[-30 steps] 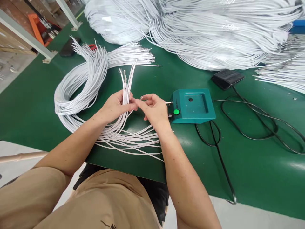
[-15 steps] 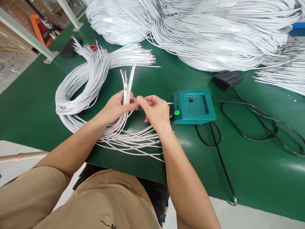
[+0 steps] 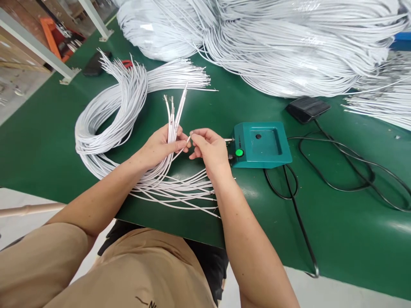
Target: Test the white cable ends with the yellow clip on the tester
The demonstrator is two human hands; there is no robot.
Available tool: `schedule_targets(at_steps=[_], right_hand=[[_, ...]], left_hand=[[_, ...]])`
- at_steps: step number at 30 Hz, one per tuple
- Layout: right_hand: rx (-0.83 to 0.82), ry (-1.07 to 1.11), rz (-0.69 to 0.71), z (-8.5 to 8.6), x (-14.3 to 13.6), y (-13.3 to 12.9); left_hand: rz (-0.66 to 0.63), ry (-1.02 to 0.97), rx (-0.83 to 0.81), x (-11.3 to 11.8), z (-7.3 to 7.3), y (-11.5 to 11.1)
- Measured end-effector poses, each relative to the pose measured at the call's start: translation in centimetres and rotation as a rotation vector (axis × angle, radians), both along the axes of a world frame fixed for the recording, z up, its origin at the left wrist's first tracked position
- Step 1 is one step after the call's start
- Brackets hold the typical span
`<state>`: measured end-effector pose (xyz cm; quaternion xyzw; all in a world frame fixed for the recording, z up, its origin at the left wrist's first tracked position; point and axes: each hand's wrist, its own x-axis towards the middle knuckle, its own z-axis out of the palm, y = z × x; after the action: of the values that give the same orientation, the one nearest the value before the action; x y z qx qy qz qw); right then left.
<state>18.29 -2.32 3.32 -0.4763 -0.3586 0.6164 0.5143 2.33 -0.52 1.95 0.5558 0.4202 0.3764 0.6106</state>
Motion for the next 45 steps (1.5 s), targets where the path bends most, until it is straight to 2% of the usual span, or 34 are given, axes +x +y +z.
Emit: schedule_targets(at_steps=[3,5,11,21,23,27,31,35,38,42,45], right_hand=[[0.151,-0.122,0.003,0.2,0.3,-0.1],[0.187,-0.177,0.033,0.3,0.6,0.0],[0.093,-0.200,0.022,0.4,1.3,0.1],[-0.051,-0.100,0.068,0.3,0.6,0.1],[-0.033,-0.126,0.047,0.5,0.7,0.1],[0.113,-0.236,0.028,0.0,0.6,0.1],[0.282,-0.509,0.010,-1.2,0.4,0.1],[0.546,-1.019,-0.073,-1.5,0.4,-0.1],[0.707,-1.335,-0.072,-1.1,0.7,-0.3],[0.815,-1.534,-0.014,-0.4,2.3,0.0],[0.817,-1.610,-0.028,-0.2,3.9,0.3]], left_hand=[[-0.048,-0.036,-0.001,-0.1,0.1,0.0],[-0.075,-0.037,0.003,-0.2,0.2,0.0],[-0.096,-0.040,0.008,-0.3,0.1,0.2],[-0.025,-0.026,0.056,-0.5,0.0,0.4],[-0.019,-0.038,0.053,-0.5,0.0,0.5],[-0.036,-0.068,0.041,-0.5,-0.4,0.5],[-0.044,-0.070,-0.039,-0.4,-0.4,0.4],[-0.039,-0.141,-0.191,0.2,0.4,0.3],[-0.024,-0.190,-0.285,0.9,1.2,0.4],[-0.020,-0.178,-0.240,1.6,1.2,0.9],[-0.008,-0.079,-0.174,2.0,0.5,1.0]])
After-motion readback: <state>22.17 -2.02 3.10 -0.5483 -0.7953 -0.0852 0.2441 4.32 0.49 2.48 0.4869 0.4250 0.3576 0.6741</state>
